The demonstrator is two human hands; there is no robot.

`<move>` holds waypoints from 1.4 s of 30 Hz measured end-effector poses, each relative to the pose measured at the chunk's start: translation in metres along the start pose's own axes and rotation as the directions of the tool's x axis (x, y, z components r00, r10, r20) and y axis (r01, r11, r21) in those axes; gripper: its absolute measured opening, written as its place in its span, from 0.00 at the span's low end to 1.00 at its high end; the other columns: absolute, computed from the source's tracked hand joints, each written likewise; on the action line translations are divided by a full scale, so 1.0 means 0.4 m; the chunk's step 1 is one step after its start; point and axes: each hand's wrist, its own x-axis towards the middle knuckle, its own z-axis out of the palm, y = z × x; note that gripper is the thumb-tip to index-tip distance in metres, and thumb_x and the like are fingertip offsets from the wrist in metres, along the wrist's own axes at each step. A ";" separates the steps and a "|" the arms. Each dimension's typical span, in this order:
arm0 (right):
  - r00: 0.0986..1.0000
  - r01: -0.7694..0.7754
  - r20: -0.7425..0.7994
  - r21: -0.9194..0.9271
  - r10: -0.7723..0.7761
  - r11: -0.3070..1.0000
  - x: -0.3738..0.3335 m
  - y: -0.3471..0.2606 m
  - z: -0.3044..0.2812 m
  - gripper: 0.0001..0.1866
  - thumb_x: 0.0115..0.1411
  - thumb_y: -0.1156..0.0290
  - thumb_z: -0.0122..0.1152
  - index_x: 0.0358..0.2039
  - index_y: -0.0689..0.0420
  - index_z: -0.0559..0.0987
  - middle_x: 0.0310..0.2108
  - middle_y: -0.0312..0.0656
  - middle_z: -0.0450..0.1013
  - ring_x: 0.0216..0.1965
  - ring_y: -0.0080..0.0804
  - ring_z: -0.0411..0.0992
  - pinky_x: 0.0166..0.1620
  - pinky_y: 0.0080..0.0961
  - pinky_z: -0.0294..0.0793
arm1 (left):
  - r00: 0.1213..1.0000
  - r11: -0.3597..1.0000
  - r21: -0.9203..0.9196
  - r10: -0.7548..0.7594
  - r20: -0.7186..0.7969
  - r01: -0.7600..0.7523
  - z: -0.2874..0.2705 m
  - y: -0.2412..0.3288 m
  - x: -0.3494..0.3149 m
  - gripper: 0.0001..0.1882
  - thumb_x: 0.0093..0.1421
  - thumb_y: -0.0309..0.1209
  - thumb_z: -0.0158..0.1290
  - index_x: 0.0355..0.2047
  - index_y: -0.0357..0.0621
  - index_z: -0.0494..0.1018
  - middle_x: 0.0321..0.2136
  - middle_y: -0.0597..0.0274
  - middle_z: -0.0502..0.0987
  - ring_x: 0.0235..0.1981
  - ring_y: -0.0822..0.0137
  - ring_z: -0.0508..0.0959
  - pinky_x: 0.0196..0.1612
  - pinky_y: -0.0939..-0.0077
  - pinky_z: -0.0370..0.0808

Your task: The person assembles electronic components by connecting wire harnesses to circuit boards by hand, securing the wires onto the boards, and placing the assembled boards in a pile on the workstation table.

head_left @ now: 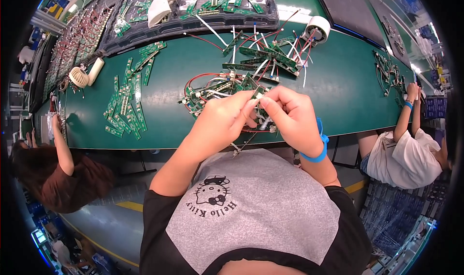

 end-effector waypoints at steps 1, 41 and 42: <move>0.999 -0.045 0.026 0.023 0.045 0.999 -0.002 -0.002 -0.001 0.07 0.55 0.74 0.54 0.25 0.65 0.73 0.15 0.31 0.66 0.18 0.11 0.56 0.19 0.14 0.55 | 0.996 0.993 -0.088 -0.074 0.055 0.079 -0.003 0.002 0.002 0.09 0.59 0.26 0.44 0.37 0.31 0.67 0.22 0.55 0.75 0.22 0.65 0.78 0.24 0.77 0.73; 0.984 -0.158 0.150 0.503 0.094 0.850 -0.038 0.007 -0.096 0.06 0.55 0.77 0.55 0.33 0.63 0.75 0.23 0.35 0.71 0.21 0.15 0.66 0.24 0.12 0.65 | 0.971 0.999 -0.011 0.045 -0.235 -0.049 -0.024 0.037 -0.031 0.14 0.48 0.15 0.52 0.36 0.35 0.66 0.22 0.59 0.74 0.22 0.72 0.77 0.25 0.83 0.73; 0.981 -0.163 0.170 0.485 0.090 0.859 -0.037 0.008 -0.090 0.06 0.55 0.76 0.56 0.33 0.63 0.75 0.23 0.34 0.70 0.21 0.14 0.65 0.23 0.11 0.64 | 0.973 0.995 -0.091 0.018 -0.230 -0.040 -0.022 0.039 -0.035 0.14 0.50 0.15 0.51 0.37 0.35 0.65 0.23 0.59 0.74 0.24 0.71 0.77 0.27 0.83 0.74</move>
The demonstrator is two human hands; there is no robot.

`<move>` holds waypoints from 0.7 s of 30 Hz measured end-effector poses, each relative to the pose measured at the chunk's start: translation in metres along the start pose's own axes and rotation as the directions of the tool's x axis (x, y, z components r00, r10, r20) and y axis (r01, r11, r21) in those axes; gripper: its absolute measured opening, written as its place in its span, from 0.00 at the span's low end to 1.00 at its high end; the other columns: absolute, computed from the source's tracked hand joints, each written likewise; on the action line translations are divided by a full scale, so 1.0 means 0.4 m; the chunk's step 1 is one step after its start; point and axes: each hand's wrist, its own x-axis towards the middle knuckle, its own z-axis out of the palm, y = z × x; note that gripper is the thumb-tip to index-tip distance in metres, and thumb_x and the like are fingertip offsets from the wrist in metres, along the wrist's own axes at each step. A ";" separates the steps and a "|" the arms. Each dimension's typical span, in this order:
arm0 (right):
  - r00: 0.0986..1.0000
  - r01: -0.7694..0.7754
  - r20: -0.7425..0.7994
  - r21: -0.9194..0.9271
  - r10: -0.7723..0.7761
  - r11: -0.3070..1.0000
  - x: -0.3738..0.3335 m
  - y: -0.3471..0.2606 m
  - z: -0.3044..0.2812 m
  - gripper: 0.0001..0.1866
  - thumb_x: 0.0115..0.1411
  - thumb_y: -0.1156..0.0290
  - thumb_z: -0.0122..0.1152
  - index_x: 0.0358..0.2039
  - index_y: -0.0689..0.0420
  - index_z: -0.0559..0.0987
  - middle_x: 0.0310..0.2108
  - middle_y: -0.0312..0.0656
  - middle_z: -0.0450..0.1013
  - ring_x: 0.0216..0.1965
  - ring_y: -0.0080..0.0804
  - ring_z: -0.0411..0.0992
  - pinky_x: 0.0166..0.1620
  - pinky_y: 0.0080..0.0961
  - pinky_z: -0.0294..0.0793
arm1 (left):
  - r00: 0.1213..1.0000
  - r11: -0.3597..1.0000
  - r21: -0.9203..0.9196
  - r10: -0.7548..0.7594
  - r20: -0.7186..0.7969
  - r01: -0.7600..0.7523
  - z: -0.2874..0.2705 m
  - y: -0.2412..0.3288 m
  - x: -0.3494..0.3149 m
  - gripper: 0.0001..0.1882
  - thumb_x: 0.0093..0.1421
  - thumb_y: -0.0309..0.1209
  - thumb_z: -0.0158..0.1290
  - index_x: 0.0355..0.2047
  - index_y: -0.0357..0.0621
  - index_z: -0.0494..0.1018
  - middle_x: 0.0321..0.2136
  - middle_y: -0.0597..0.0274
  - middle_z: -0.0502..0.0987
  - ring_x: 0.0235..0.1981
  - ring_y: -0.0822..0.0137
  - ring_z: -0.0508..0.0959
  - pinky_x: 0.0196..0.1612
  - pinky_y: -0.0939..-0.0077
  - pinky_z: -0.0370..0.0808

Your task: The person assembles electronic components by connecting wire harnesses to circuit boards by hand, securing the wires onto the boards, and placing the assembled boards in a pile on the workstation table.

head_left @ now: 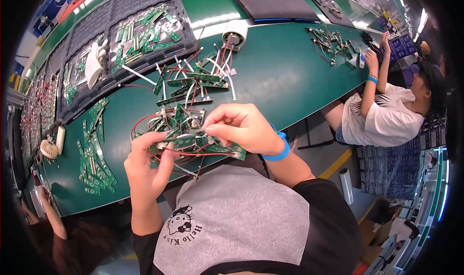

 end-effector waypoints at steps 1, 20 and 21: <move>0.998 -0.061 -0.016 -0.049 0.060 0.997 -0.004 -0.014 0.004 0.05 0.54 0.76 0.57 0.31 0.62 0.76 0.23 0.34 0.70 0.22 0.15 0.65 0.24 0.11 0.63 | 0.999 0.997 -0.058 -0.046 0.004 0.046 0.006 -0.002 -0.003 0.11 0.52 0.15 0.49 0.36 0.34 0.65 0.26 0.58 0.74 0.25 0.68 0.78 0.27 0.81 0.75; 0.993 0.038 -0.100 -0.201 -0.059 0.979 -0.012 0.018 0.027 0.05 0.55 0.76 0.53 0.29 0.66 0.73 0.27 0.37 0.71 0.28 0.16 0.65 0.31 0.15 0.64 | 0.903 0.526 -0.738 -0.171 0.395 0.423 0.020 -0.044 0.024 0.08 0.61 0.24 0.39 0.39 0.38 0.54 0.32 0.44 0.73 0.32 0.58 0.78 0.35 0.68 0.78; 0.993 0.037 -0.101 -0.201 -0.059 0.979 -0.012 0.017 0.030 0.05 0.55 0.76 0.53 0.29 0.66 0.73 0.27 0.37 0.71 0.28 0.16 0.65 0.31 0.15 0.64 | 0.902 0.525 -0.738 -0.171 0.396 0.424 0.020 -0.046 0.024 0.08 0.61 0.24 0.39 0.39 0.38 0.54 0.32 0.44 0.73 0.32 0.58 0.78 0.35 0.68 0.78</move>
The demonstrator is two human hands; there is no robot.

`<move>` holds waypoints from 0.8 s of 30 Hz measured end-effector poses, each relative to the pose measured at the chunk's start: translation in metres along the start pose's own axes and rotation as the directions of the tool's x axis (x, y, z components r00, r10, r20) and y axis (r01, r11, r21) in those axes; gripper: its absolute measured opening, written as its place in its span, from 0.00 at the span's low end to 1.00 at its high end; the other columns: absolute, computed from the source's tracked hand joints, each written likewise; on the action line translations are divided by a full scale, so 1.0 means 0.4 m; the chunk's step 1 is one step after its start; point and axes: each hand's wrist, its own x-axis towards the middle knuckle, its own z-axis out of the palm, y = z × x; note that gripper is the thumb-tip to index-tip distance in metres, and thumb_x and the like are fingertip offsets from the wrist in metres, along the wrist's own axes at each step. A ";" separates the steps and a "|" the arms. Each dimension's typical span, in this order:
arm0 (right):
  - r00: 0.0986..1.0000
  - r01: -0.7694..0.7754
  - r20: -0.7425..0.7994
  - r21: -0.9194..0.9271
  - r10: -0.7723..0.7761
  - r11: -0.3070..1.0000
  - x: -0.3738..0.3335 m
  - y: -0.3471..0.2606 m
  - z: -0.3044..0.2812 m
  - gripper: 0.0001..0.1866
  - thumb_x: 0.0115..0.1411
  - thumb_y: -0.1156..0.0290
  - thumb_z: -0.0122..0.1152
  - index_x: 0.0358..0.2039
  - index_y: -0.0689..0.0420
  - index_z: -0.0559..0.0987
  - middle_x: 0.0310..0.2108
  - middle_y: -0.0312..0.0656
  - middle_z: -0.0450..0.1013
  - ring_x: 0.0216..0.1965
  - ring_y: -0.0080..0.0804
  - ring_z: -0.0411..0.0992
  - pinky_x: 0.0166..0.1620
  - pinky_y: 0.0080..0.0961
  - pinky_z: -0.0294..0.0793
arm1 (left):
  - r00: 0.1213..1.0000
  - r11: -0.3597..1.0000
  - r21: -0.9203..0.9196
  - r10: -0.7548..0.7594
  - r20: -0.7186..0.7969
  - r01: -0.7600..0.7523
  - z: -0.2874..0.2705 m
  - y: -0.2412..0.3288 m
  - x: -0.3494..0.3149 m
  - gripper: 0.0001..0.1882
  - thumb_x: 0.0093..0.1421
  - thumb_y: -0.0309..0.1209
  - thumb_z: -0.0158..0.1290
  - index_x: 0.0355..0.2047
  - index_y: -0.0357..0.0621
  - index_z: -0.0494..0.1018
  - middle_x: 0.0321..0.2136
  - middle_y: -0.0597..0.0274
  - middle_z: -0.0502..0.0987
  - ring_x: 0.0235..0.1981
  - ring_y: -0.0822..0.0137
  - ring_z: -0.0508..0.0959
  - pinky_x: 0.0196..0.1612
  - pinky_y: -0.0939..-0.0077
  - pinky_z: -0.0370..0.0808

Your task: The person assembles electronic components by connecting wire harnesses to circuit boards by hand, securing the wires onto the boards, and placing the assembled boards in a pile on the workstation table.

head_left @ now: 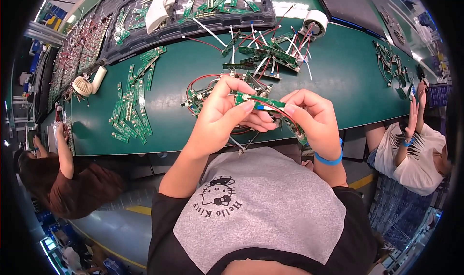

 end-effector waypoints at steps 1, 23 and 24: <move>1.000 0.005 -0.012 0.007 -0.005 1.000 0.001 -0.001 0.003 0.05 0.55 0.76 0.53 0.29 0.66 0.73 0.26 0.36 0.71 0.28 0.16 0.65 0.31 0.14 0.64 | 1.000 1.000 -0.008 0.004 0.008 -0.004 -0.002 -0.001 0.000 0.08 0.61 0.24 0.38 0.39 0.38 0.54 0.32 0.43 0.73 0.32 0.57 0.78 0.35 0.68 0.78; 0.998 0.058 -0.034 -0.051 -0.060 0.997 0.010 0.010 0.002 0.05 0.54 0.76 0.54 0.27 0.65 0.73 0.24 0.36 0.70 0.24 0.17 0.66 0.28 0.15 0.64 | 1.000 0.999 0.035 0.017 0.014 -0.018 0.004 -0.007 0.002 0.07 0.60 0.20 0.35 0.40 0.38 0.53 0.34 0.43 0.72 0.36 0.57 0.77 0.39 0.69 0.76; 0.998 0.058 -0.035 -0.050 -0.060 0.997 0.011 0.010 0.002 0.05 0.54 0.76 0.54 0.27 0.65 0.73 0.24 0.36 0.70 0.24 0.17 0.66 0.28 0.15 0.64 | 1.000 0.999 0.035 0.017 0.014 -0.017 0.004 -0.007 0.002 0.07 0.60 0.20 0.35 0.40 0.38 0.53 0.34 0.43 0.72 0.36 0.57 0.77 0.39 0.69 0.76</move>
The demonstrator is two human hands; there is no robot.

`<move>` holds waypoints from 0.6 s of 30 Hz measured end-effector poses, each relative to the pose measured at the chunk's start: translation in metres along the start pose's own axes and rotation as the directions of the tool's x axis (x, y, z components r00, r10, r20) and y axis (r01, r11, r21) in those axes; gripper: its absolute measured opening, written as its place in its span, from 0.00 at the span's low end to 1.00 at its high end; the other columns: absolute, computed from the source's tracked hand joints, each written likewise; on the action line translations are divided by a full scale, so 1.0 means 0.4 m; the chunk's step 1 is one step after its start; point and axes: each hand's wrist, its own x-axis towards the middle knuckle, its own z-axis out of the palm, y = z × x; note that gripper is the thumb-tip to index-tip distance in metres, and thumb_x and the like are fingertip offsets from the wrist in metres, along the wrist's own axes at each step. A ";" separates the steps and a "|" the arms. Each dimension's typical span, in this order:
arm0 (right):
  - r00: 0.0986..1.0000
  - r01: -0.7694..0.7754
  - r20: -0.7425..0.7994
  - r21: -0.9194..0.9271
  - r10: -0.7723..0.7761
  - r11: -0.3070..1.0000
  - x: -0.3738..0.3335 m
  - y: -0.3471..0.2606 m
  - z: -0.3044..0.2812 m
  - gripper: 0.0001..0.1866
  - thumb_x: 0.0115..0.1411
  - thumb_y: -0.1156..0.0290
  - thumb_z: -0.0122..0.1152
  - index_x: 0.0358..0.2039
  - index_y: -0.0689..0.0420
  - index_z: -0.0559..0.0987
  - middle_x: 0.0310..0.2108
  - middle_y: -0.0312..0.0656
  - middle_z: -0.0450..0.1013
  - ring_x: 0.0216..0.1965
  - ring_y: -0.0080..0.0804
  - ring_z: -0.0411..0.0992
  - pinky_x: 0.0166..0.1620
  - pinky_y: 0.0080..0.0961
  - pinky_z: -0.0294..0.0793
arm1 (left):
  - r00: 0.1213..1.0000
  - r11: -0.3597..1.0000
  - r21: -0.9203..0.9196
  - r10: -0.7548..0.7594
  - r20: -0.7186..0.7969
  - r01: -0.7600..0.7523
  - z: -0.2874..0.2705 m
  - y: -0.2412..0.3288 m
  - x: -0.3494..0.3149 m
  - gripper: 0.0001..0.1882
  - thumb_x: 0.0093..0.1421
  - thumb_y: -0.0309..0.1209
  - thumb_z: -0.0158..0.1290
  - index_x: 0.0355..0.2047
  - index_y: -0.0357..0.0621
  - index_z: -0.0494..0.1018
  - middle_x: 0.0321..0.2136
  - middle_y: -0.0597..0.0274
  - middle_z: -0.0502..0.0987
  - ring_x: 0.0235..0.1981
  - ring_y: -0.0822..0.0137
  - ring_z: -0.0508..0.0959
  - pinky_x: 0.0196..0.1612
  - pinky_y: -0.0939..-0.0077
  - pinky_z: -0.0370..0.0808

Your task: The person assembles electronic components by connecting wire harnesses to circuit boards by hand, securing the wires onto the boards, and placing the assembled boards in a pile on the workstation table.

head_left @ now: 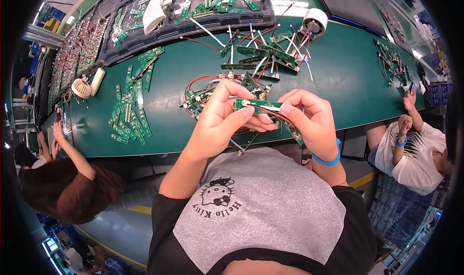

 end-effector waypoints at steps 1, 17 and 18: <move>1.000 0.004 0.002 -0.006 -0.004 1.000 0.000 -0.001 -0.001 0.05 0.54 0.76 0.54 0.26 0.65 0.73 0.24 0.36 0.70 0.24 0.17 0.66 0.27 0.15 0.64 | 1.000 1.000 -0.017 -0.015 0.009 0.015 -0.001 0.000 0.000 0.07 0.60 0.20 0.35 0.39 0.38 0.53 0.34 0.43 0.72 0.36 0.58 0.77 0.39 0.69 0.76; 0.983 0.179 0.070 -0.194 -0.168 0.965 0.008 0.010 -0.003 0.04 0.50 0.76 0.58 0.26 0.62 0.74 0.31 0.39 0.71 0.32 0.26 0.68 0.35 0.19 0.65 | 0.982 0.917 0.396 0.107 -0.153 -0.038 0.004 -0.015 -0.012 0.07 0.57 0.20 0.46 0.33 0.37 0.58 0.28 0.61 0.68 0.29 0.76 0.73 0.31 0.83 0.73; 0.983 0.180 0.071 -0.194 -0.169 0.964 0.013 0.009 -0.007 0.04 0.50 0.76 0.58 0.26 0.62 0.74 0.31 0.39 0.71 0.32 0.26 0.68 0.35 0.19 0.65 | 0.973 0.912 0.399 0.168 -0.161 -0.092 -0.005 -0.014 -0.011 0.07 0.56 0.19 0.46 0.33 0.37 0.59 0.27 0.61 0.67 0.28 0.75 0.74 0.31 0.83 0.73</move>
